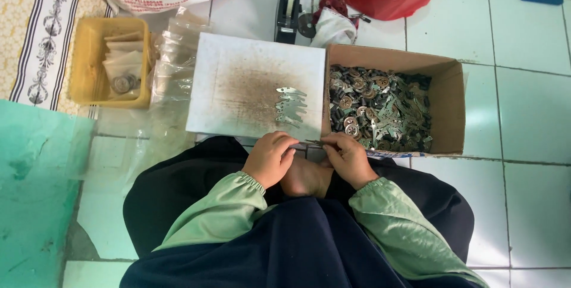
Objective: The person picks up metal parts from a cardboard box, places them into small plastic bags, and then puts the filled bags into a yellow plastic container.
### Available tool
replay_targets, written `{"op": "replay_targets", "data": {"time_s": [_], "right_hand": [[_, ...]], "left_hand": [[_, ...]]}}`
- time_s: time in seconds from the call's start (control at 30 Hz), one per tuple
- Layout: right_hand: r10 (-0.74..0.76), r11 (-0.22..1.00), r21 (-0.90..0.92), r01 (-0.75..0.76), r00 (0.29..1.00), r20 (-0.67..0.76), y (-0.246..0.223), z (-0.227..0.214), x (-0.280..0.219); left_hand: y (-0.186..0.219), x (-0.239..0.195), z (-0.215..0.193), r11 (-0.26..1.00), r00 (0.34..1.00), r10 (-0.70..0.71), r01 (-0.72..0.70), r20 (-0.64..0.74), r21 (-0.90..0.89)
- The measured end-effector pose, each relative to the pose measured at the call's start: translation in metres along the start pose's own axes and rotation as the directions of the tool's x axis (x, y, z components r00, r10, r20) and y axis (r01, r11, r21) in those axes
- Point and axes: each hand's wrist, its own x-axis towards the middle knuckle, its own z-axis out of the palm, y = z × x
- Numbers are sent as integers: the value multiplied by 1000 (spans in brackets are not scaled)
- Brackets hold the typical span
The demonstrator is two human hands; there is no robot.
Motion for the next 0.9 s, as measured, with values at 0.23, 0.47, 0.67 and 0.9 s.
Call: {"op": "replay_targets", "data": {"time_s": [0.23, 0.47, 0.67, 0.9], "right_hand": [[27, 999, 29, -29, 997, 67, -36, 31, 31], [8, 994, -108, -9, 1000, -4, -6, 50, 114], [-48, 951, -305, 54, 998, 28, -8, 67, 155], [-162, 888, -434, 152, 987, 13, 11, 74, 160]], "left_hand": [[-5, 19, -8, 978, 996, -89, 83, -23, -194], [-66, 59, -10, 994, 969, -76, 56, -234, -92], [-87, 68, -6, 982, 963, -133, 159, -236, 97], [-80, 80, -4, 940, 973, -165, 204, -158, 273]]}}
